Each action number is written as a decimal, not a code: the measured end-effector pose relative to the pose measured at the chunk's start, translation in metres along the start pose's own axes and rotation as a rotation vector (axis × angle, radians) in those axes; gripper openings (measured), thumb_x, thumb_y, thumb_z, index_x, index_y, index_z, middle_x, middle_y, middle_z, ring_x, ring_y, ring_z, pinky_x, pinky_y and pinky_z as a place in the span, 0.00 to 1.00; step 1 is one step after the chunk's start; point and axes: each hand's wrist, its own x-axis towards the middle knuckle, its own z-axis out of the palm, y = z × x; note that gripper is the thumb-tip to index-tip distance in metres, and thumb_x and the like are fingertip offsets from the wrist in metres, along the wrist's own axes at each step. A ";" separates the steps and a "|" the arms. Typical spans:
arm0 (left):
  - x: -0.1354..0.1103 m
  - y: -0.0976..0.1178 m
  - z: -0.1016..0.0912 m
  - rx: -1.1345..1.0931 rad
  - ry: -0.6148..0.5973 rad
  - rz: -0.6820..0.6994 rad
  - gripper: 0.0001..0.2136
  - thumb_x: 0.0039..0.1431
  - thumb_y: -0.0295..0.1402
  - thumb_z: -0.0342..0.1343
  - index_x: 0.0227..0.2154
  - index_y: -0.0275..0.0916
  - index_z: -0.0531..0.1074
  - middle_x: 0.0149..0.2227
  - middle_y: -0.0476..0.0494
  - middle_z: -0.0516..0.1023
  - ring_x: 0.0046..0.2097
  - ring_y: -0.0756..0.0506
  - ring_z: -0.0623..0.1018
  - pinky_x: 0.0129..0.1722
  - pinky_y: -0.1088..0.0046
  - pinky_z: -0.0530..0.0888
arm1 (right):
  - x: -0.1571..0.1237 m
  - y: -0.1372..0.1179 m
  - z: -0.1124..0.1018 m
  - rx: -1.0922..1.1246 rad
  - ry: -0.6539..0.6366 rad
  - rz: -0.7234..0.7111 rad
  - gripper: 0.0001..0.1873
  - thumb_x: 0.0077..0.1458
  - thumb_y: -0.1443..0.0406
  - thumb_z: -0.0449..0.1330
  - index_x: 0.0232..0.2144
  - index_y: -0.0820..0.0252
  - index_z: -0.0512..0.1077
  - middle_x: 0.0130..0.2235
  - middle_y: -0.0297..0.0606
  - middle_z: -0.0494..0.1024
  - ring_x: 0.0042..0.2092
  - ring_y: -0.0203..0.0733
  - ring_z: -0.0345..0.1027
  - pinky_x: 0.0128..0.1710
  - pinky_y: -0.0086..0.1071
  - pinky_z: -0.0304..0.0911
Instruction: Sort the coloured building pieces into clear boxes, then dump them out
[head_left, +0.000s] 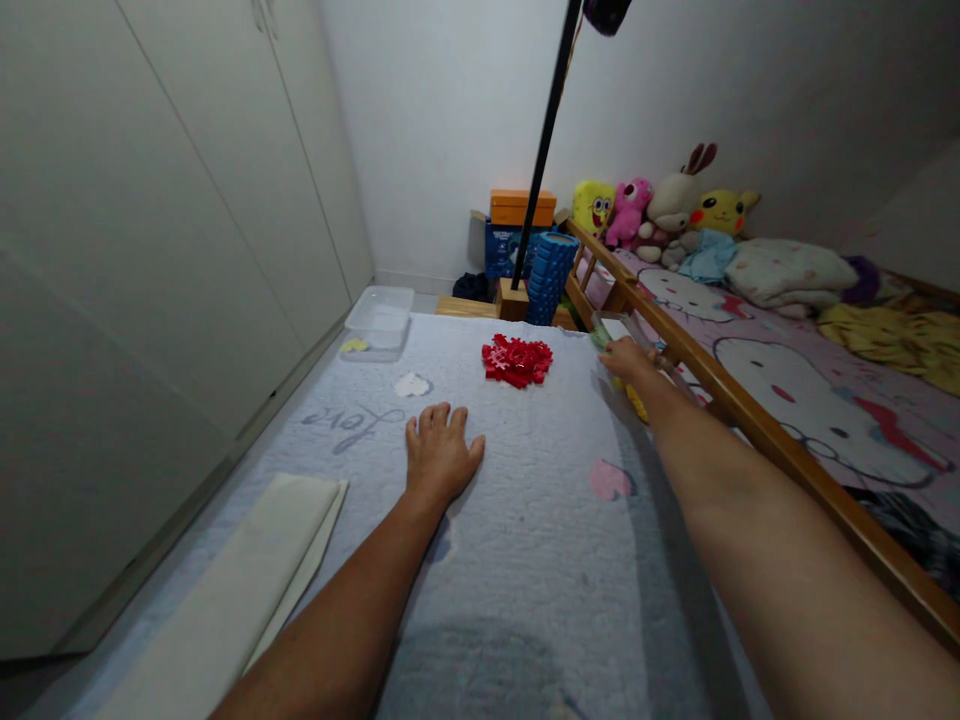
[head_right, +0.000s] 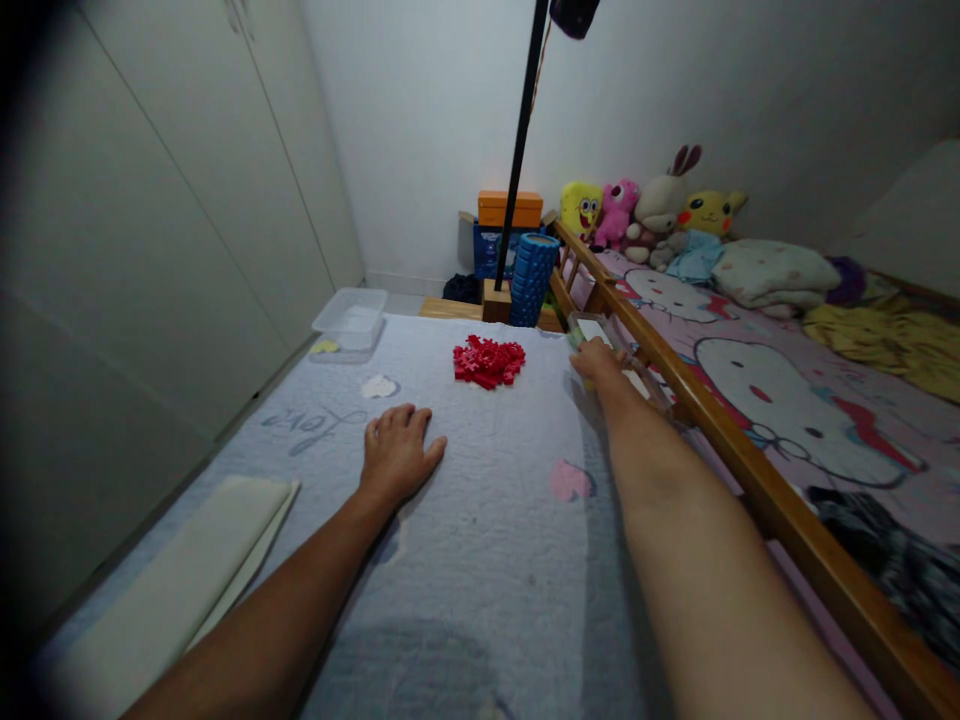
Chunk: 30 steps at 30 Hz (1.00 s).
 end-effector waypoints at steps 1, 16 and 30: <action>0.000 0.000 0.000 0.000 -0.001 0.000 0.24 0.66 0.45 0.53 0.61 0.42 0.71 0.65 0.32 0.70 0.66 0.32 0.65 0.67 0.47 0.58 | 0.001 0.001 0.001 -0.006 -0.004 0.014 0.21 0.60 0.60 0.58 0.52 0.59 0.79 0.46 0.52 0.80 0.50 0.57 0.75 0.52 0.45 0.67; 0.000 0.000 0.000 0.007 0.004 0.007 0.24 0.66 0.45 0.53 0.61 0.41 0.71 0.65 0.32 0.70 0.66 0.32 0.65 0.67 0.47 0.57 | 0.002 0.004 0.008 -0.032 -0.039 0.089 0.22 0.60 0.60 0.58 0.53 0.60 0.79 0.57 0.54 0.75 0.59 0.62 0.68 0.59 0.58 0.60; -0.001 0.000 -0.001 -0.010 0.001 0.005 0.23 0.66 0.45 0.53 0.60 0.43 0.71 0.65 0.33 0.70 0.66 0.33 0.65 0.67 0.48 0.58 | -0.013 -0.094 0.036 0.489 0.028 -0.040 0.28 0.66 0.51 0.53 0.62 0.56 0.69 0.62 0.49 0.73 0.62 0.49 0.67 0.61 0.39 0.62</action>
